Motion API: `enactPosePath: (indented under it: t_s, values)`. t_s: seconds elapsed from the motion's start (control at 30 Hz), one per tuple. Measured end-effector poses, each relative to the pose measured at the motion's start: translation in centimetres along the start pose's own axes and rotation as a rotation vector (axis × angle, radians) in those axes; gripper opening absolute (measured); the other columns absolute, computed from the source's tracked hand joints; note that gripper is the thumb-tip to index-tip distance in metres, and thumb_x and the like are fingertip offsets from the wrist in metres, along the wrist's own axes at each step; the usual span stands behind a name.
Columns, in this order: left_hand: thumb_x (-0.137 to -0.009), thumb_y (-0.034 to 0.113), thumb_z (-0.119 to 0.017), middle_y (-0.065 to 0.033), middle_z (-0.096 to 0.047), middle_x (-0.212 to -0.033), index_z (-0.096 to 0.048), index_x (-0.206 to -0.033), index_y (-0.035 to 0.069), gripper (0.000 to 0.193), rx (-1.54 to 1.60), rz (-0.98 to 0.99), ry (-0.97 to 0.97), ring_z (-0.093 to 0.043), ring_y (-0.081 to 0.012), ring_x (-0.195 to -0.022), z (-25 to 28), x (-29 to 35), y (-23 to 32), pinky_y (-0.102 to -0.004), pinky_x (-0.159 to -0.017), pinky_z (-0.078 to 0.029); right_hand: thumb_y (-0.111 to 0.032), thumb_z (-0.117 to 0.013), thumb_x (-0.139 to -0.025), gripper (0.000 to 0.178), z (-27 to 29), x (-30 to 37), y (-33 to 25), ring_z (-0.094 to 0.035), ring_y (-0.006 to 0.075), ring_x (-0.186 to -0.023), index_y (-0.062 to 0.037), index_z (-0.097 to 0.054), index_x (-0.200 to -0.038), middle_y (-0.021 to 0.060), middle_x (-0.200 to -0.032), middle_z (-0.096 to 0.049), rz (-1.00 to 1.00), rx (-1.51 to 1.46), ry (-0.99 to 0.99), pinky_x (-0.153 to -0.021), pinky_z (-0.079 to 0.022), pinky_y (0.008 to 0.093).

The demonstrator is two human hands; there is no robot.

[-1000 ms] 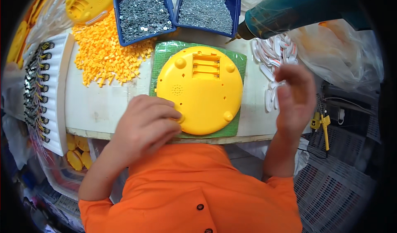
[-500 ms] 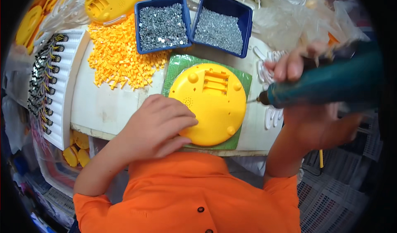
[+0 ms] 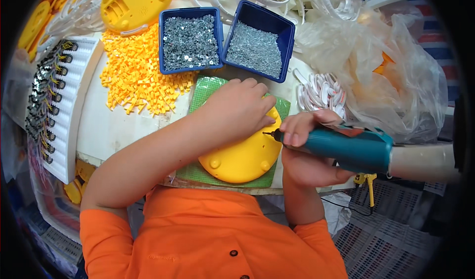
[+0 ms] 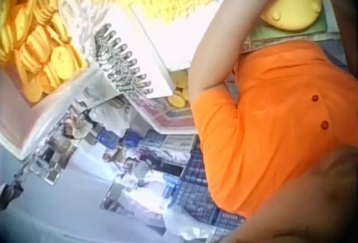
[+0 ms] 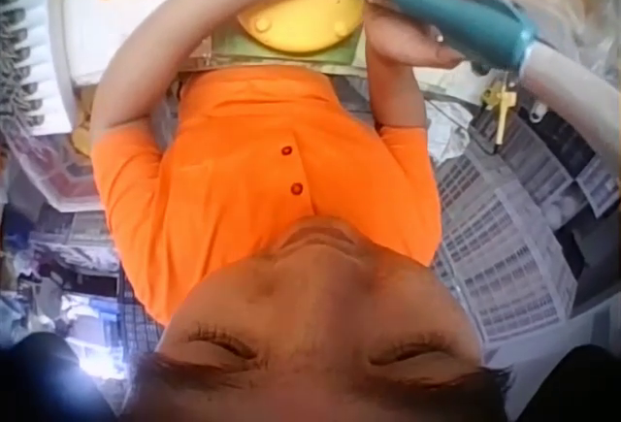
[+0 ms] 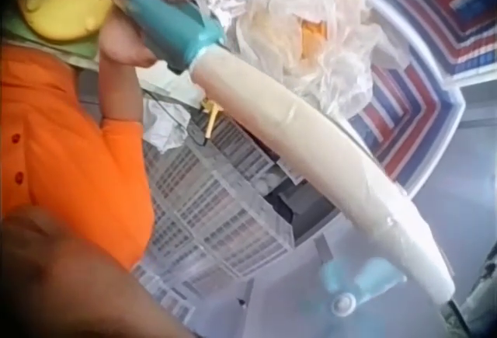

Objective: Assembling small components onto yellow plastic circular bases using manual and powered hand tools.

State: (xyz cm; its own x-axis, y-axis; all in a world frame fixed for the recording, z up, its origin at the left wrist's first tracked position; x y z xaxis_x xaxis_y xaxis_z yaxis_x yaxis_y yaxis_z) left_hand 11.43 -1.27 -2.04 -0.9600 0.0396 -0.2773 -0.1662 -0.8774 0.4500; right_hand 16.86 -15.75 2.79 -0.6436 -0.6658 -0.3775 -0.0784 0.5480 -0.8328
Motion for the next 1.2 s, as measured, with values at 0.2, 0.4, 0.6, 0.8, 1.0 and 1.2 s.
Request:
enactPosePath:
  t_s: [0.2,0.4,0.6,0.8,1.0,1.2]
  values:
    - [-0.092,0.038,-0.066,-0.0107,-0.067,-0.107,-0.068,-0.109,0.006,0.036,0.018,0.009,0.007,-0.064,-0.0300,-0.104,-0.3,0.0,-0.2,-0.0438,-0.086,-0.051,-0.085,-0.045,-0.085,0.093,0.4,0.1,1.0,-0.056,0.0226,-0.068,-0.0001,-0.060,-0.119,0.0098,-0.076,-0.061,0.011,0.028,-0.060,-0.072,-0.045,0.0391]
    - [-0.092,0.039,-0.066,-0.0108,-0.067,-0.106,-0.069,-0.110,0.007,0.037,0.025,0.010,0.019,-0.064,-0.0304,-0.104,-0.2,0.1,0.0,-0.0428,-0.087,-0.050,-0.086,-0.045,-0.085,0.094,0.3,-0.1,0.8,-0.057,0.0226,-0.067,0.0006,-0.060,-0.118,0.0099,-0.076,-0.061,-0.023,-0.001,-0.152,-0.072,-0.045,0.0388]
    - [-0.090,0.039,-0.069,-0.0113,-0.067,-0.102,-0.070,-0.105,0.006,0.036,0.028,-0.004,0.085,-0.063,-0.0300,-0.101,-0.2,0.4,-0.2,-0.0422,-0.085,-0.050,-0.083,-0.047,-0.085,0.093,-0.1,0.5,0.7,-0.057,0.0236,-0.064,0.0023,-0.061,-0.119,0.0106,-0.073,-0.061,-0.080,0.049,0.039,-0.070,-0.046,0.0395]
    - [-0.090,0.039,-0.070,-0.0121,-0.067,-0.097,-0.071,-0.099,0.005,0.035,0.038,-0.016,0.120,-0.063,-0.0299,-0.098,-0.3,0.4,-0.1,-0.0421,-0.083,-0.049,-0.086,-0.041,-0.086,0.101,0.4,0.3,0.9,-0.057,0.0242,-0.065,0.0048,-0.060,-0.127,0.0115,-0.073,-0.061,-0.014,0.026,-0.123,-0.071,-0.045,0.0400]
    - [-0.090,0.039,-0.069,-0.0117,-0.067,-0.101,-0.071,-0.103,0.006,0.036,0.053,0.008,0.083,-0.063,-0.0296,-0.100,-0.1,0.3,-0.1,-0.0419,-0.085,-0.050,-0.084,-0.041,-0.089,0.102,-0.8,-0.2,-0.9,-0.056,0.0220,-0.067,0.0025,-0.053,-0.141,0.0077,-0.073,-0.061,0.046,0.125,-0.112,-0.073,-0.044,0.0390]
    - [-0.089,0.041,-0.070,-0.0112,-0.068,-0.100,-0.072,-0.103,0.007,0.036,0.045,-0.001,0.086,-0.064,-0.0287,-0.101,-0.9,0.6,-0.6,-0.0414,-0.084,-0.049,-0.083,-0.042,-0.091,0.090,-5.2,0.3,-0.2,-0.057,0.0232,-0.063,-0.0075,-0.057,-0.137,0.0067,-0.072,-0.061,-0.029,-0.002,-0.320,-0.070,-0.045,0.0405]
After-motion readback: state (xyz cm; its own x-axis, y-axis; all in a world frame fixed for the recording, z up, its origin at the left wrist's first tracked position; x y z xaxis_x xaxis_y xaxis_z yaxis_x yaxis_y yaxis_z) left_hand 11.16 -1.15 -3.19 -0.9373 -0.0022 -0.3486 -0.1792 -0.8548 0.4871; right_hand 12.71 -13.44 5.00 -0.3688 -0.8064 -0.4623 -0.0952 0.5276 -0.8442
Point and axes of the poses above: each hand's wrist, its own x-axis away from the middle knuckle, its own z-axis out of the back of the hand, y = z × x, the point moved 3 cm from there along -x, towards the middle knuckle
